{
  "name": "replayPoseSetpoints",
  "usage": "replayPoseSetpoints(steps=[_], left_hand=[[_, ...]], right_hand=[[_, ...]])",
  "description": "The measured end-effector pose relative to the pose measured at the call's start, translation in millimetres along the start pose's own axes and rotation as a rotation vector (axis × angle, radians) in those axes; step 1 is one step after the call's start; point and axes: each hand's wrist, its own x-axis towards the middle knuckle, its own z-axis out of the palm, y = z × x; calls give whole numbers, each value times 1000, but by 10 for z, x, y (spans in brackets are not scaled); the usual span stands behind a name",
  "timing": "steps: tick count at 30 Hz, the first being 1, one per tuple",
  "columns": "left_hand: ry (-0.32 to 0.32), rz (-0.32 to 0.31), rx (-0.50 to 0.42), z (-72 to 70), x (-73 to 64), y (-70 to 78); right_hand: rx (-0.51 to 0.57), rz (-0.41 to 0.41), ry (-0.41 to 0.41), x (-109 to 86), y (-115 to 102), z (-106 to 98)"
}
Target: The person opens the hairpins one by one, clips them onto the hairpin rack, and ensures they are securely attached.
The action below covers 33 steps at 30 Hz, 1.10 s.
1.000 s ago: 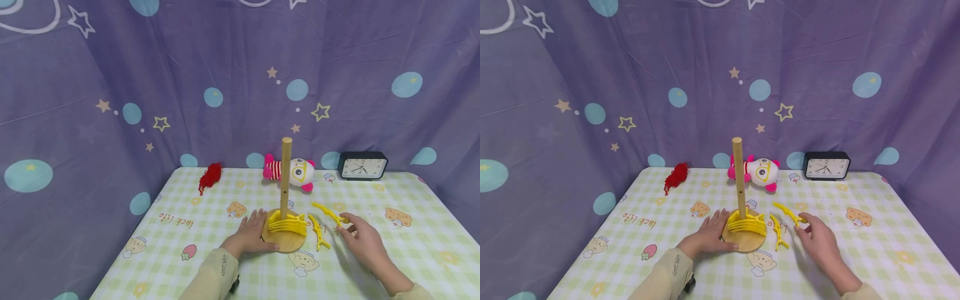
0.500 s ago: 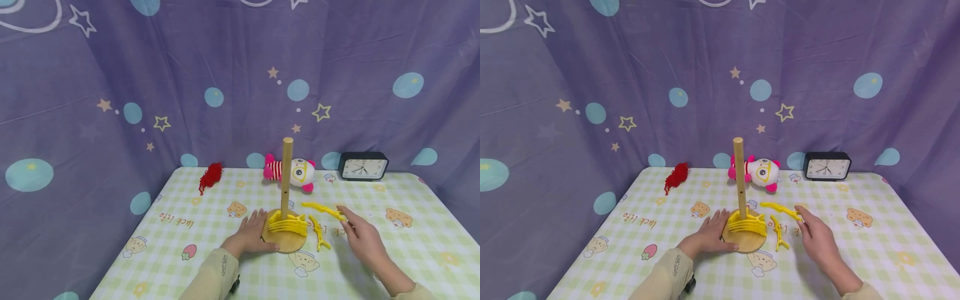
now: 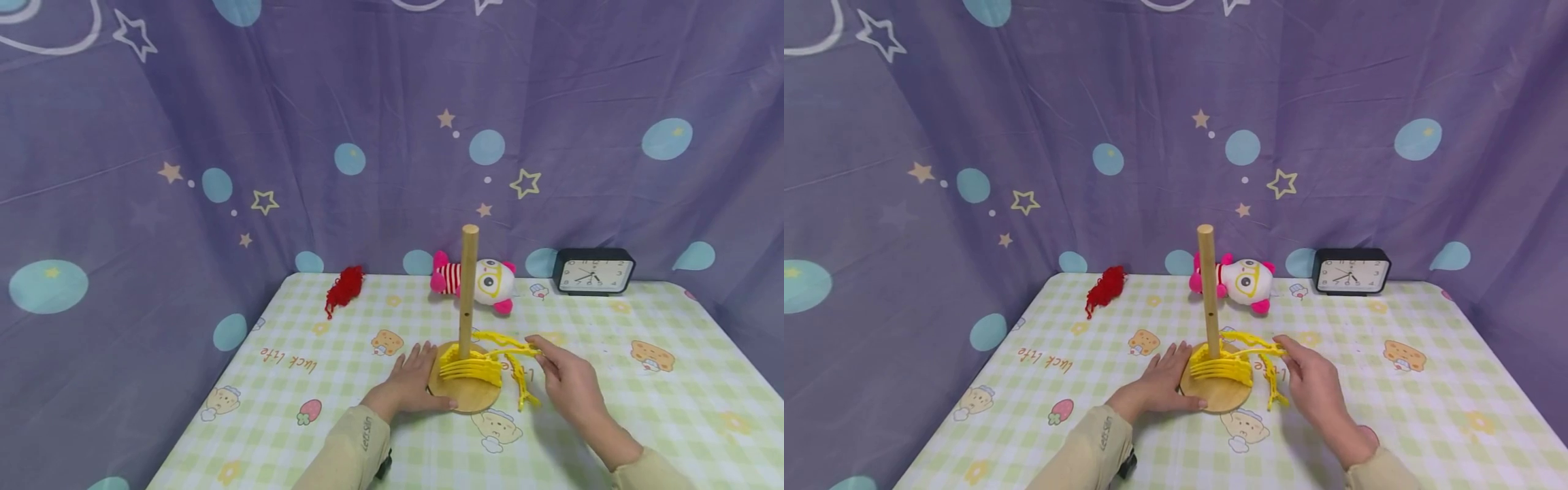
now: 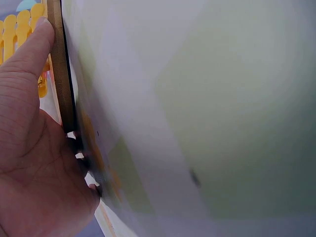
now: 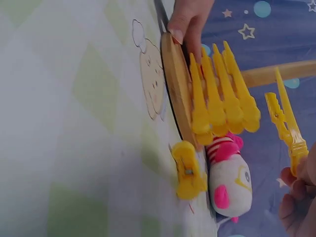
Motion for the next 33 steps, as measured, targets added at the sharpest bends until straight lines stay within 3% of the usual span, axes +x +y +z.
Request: replayPoseSetpoints(steps=[6,16,22,27,33], left_hand=[[-7,-6,-1,-24,-21,22],[-7,-3,-18,-14,-26,33],[-20,2,-10,-67,-69,63],[-30,12,-9,-139,-126,109],[-32,15,-8,-173,-166,135]], right_hand=[[-9,-18,-39,55,-125,148],[-19,-109,-30,114,-239,386],[-15,-146,-122,113,-218,401],[2,-99,-233,76,-171,303],[8,-11,-224,37,-67,195]])
